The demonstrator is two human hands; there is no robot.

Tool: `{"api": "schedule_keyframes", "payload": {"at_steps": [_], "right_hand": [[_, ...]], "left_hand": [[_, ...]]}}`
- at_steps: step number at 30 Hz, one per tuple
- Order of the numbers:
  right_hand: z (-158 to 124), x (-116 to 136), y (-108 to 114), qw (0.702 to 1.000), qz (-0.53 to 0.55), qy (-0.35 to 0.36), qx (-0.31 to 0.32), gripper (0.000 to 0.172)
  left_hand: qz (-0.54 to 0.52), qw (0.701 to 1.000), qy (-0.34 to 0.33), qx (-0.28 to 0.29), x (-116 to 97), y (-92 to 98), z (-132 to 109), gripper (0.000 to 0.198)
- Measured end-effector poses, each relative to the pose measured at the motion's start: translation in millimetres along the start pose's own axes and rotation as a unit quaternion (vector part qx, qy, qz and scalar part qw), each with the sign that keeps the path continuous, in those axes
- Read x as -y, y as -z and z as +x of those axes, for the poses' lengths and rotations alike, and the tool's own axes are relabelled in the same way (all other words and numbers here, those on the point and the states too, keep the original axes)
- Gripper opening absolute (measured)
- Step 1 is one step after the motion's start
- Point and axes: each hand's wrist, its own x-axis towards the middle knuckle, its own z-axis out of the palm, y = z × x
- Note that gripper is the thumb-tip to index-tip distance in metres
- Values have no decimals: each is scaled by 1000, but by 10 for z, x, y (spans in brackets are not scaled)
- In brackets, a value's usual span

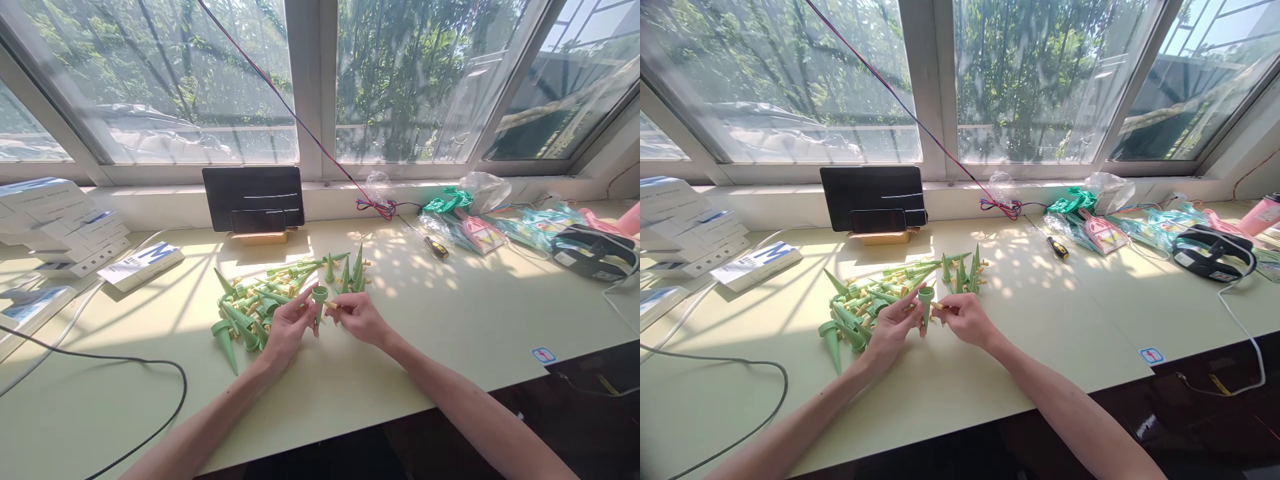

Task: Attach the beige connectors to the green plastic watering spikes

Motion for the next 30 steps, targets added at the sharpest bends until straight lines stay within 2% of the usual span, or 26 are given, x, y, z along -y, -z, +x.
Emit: {"api": "schedule_keyframes", "payload": {"at_steps": [9,15,19,23,30], "right_hand": [[-1,55,-13,1000,3,-14,-9,30],[10,72,11,990,-104,95,-19,32],[17,11,53,977,-154,147,9,32],[12,-53,106,952,-223,201,49,28],[-23,-27,118,910,-335,230,83,27]], "left_hand": [[9,1000,6,0,-47,-1,-11,49],[-27,1000,5,-3,13,27,4,47],[-26,999,26,-21,30,47,15,47],[3,999,53,-7,12,54,5,44],[54,996,70,-15,-35,37,-14,44]]}}
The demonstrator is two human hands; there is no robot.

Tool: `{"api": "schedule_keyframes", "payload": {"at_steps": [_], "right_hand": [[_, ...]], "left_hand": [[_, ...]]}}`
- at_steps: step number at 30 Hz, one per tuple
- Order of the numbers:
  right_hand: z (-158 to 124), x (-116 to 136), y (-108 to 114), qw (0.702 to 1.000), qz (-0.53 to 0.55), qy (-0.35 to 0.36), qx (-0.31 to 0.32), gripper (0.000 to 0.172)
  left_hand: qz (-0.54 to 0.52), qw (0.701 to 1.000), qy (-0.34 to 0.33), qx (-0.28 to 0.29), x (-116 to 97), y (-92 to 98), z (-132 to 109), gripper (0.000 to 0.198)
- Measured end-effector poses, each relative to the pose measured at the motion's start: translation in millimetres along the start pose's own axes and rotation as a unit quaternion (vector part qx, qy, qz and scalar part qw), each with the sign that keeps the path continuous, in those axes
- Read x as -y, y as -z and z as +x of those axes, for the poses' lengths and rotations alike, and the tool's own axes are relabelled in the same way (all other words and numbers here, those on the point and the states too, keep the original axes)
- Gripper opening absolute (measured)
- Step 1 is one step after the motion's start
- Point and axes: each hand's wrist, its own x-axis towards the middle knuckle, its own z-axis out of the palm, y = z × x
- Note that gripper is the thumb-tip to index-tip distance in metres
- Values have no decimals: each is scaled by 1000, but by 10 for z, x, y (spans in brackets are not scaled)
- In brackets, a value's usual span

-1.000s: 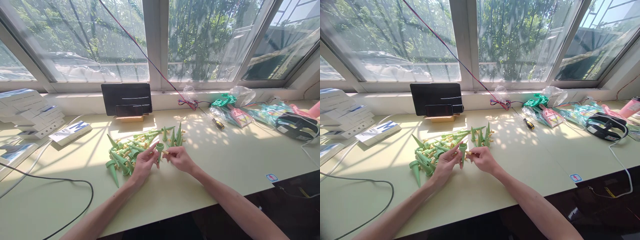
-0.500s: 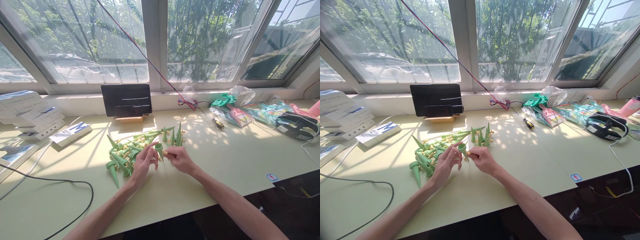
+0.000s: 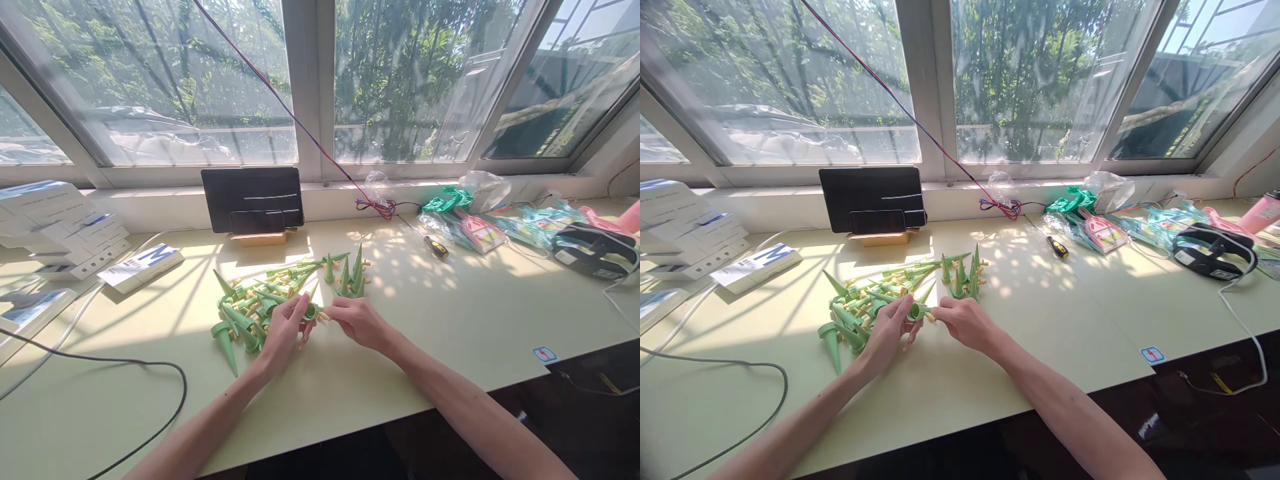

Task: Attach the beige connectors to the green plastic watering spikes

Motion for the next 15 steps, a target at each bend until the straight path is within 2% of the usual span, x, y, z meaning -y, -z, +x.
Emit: {"api": "schedule_keyframes", "payload": {"at_steps": [15], "right_hand": [[6,29,-39,1000,8,-21,-5,28]], "left_hand": [[-33,999,5,31,53,7,6,37]]}}
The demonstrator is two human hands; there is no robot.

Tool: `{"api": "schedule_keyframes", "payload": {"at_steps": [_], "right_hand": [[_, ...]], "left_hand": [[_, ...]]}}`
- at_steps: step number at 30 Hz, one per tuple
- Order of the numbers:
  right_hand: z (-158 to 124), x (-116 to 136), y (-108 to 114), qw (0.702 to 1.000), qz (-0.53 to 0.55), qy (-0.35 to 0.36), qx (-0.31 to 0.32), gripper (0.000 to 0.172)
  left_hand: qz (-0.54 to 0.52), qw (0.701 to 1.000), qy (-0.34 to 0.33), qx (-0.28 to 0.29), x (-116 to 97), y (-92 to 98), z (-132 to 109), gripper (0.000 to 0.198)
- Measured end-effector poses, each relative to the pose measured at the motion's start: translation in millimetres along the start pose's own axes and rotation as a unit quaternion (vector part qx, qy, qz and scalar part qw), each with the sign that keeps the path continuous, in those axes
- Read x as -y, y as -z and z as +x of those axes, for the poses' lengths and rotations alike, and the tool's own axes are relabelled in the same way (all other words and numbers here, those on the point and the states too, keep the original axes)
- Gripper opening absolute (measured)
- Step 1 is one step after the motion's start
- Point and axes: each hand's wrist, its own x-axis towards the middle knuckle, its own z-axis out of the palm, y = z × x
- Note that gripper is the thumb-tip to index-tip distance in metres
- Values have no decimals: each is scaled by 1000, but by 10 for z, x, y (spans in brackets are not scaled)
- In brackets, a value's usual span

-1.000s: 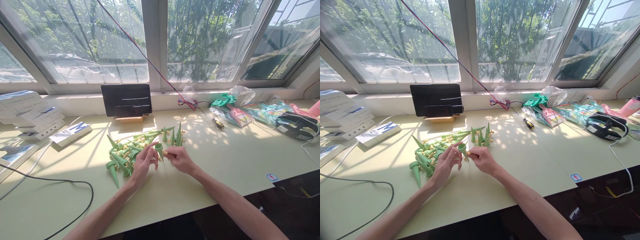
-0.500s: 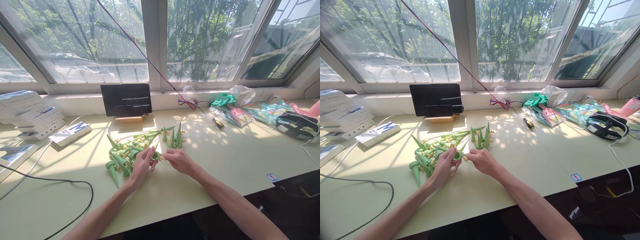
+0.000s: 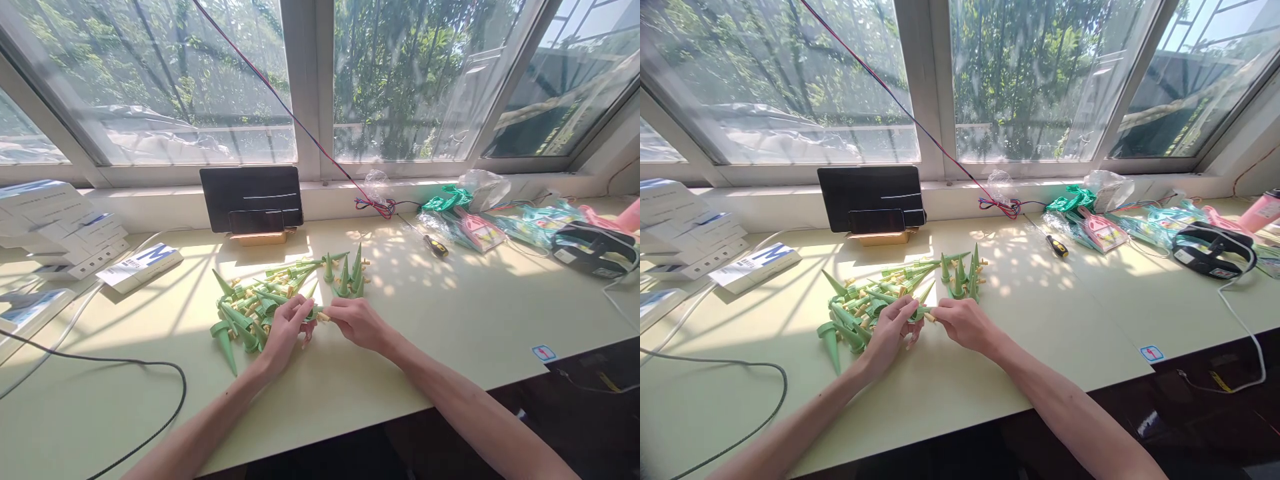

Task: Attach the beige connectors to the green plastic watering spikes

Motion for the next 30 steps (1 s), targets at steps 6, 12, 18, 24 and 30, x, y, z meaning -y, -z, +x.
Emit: {"api": "schedule_keyframes", "payload": {"at_steps": [6,12,18,24,30], "right_hand": [[-11,-12,-35,999,35,-26,-7,28],[-12,-20,-48,996,79,-35,-21,28],[2,-6,-59,989,136,-44,-46,28],[23,21,-60,979,180,-68,-68,28],[40,57,-49,965,229,-98,-80,26]], "left_hand": [[-19,1000,-11,5,8,-5,9,36],[-26,999,-29,21,3,-4,13,34],[-36,998,-39,32,14,-1,12,29],[-48,997,-47,46,-2,-7,7,28],[-36,998,-41,39,-15,0,11,26]]}}
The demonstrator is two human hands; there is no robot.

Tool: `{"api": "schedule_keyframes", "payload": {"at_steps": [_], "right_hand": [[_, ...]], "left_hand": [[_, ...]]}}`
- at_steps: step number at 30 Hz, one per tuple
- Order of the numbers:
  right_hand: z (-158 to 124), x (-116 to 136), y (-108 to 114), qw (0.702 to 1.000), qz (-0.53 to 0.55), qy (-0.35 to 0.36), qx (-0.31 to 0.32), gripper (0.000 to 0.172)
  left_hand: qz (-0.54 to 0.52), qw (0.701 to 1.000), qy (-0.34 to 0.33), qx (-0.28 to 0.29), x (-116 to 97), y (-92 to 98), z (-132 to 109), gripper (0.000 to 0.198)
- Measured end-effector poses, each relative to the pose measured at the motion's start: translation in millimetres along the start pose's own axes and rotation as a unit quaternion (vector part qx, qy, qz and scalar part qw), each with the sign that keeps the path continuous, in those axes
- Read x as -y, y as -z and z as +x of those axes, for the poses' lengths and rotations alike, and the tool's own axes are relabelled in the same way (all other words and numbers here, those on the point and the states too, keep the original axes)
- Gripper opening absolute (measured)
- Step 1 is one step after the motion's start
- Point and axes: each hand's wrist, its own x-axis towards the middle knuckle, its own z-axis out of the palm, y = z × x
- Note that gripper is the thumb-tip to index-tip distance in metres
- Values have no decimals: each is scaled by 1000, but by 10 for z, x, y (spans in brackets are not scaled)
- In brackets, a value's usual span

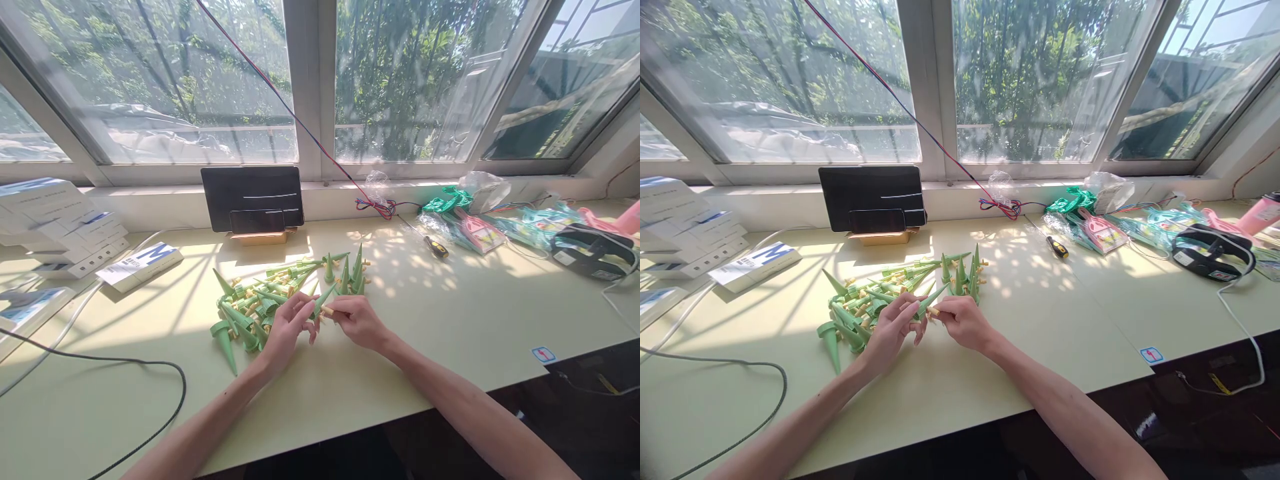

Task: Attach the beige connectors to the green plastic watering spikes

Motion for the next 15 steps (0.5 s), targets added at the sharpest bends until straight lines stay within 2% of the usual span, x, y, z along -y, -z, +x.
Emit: {"api": "schedule_keyframes", "payload": {"at_steps": [7,15], "right_hand": [[23,27,6,999,18,-31,-14,25],[17,6,3,996,41,-73,-25,26]], "left_hand": [[21,1000,0,-14,-17,7,-1,22],[52,998,7,-22,44,53,-11,29]]}}
